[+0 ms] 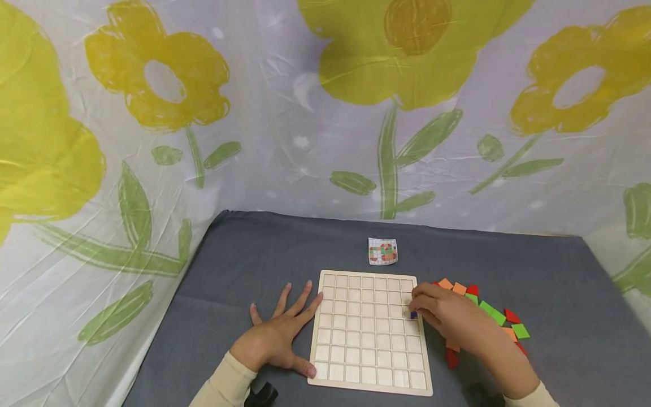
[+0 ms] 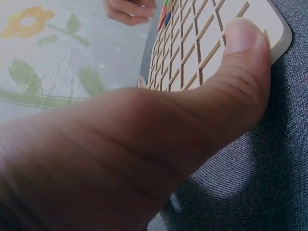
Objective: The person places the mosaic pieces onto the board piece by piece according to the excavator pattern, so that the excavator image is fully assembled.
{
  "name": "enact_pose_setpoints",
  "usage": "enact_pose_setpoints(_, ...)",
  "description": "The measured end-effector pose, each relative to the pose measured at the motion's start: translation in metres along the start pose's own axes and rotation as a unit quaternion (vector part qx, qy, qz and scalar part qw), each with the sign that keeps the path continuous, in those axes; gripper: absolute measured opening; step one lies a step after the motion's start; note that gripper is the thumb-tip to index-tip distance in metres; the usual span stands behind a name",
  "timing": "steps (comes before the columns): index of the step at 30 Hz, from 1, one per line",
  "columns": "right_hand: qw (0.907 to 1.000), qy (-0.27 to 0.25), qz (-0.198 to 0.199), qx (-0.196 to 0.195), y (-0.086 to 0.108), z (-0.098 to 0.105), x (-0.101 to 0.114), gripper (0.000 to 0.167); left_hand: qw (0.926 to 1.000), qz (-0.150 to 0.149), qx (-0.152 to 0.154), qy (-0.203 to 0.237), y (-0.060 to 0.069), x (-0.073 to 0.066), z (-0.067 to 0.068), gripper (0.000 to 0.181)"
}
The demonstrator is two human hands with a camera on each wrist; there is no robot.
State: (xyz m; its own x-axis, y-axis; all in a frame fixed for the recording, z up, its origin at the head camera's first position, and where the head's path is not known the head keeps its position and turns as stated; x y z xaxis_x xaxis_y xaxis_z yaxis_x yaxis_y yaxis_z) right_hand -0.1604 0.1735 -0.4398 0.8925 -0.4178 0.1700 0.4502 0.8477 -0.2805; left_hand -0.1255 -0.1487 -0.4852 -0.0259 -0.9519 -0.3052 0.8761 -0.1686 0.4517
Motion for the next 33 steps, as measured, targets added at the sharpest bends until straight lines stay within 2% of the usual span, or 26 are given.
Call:
enact_pose_setpoints(3, 0.9989, 0.035, -0.027, -0.015, 0.007, 0.011, -0.005, 0.034, 1.0000, 0.002, 0.001, -0.001, 0.000, 0.001, 0.000, 0.142)
enact_pose_setpoints(8, 0.9938, 0.052, -0.098, 0.004, 0.022, 0.020, -0.013, 0.038, 0.9999, 0.008, 0.010, -0.002, 0.001, 0.002, -0.002, 0.142)
enact_pose_setpoints(11, 0.9878, 0.046, -0.146, 0.028, 0.029, 0.020, -0.018, 0.035, 0.9999, 0.008, 0.009, -0.002, 0.002, 0.002, -0.001, 0.141)
enact_pose_setpoints(15, 0.9806, 0.015, -0.189, 0.049, 0.038, 0.014, -0.022, 0.030, 1.0000, 0.008, 0.006, -0.002, 0.003, 0.002, 0.000, 0.142)
enact_pose_setpoints(22, 0.9770, 0.008, -0.211, 0.032, 0.042, 0.004, -0.022, 0.019, 1.0000, 0.005, 0.003, 0.002, 0.004, -0.001, 0.002, 0.142)
enact_pose_setpoints(33, 0.9732, 0.021, -0.223, 0.051, 0.036, -0.008, -0.021, 0.023, 1.0000, 0.003, 0.002, -0.004, 0.001, -0.001, -0.001, 0.142)
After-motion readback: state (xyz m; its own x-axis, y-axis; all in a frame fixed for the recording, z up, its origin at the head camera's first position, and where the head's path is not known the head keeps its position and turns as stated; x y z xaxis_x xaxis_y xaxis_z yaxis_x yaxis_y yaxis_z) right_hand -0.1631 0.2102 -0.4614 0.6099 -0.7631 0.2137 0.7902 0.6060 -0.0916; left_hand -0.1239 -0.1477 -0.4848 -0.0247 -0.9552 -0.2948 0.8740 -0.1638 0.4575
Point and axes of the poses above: each hand's wrist, its own y-axis away from the middle knuckle, its own z-axis out of the back of the hand, x = y × z, the point moved 6 cm from there along -y, towards the middle knuckle, and after that the axes turned 12 degrees about z, right-handed, at the moved point
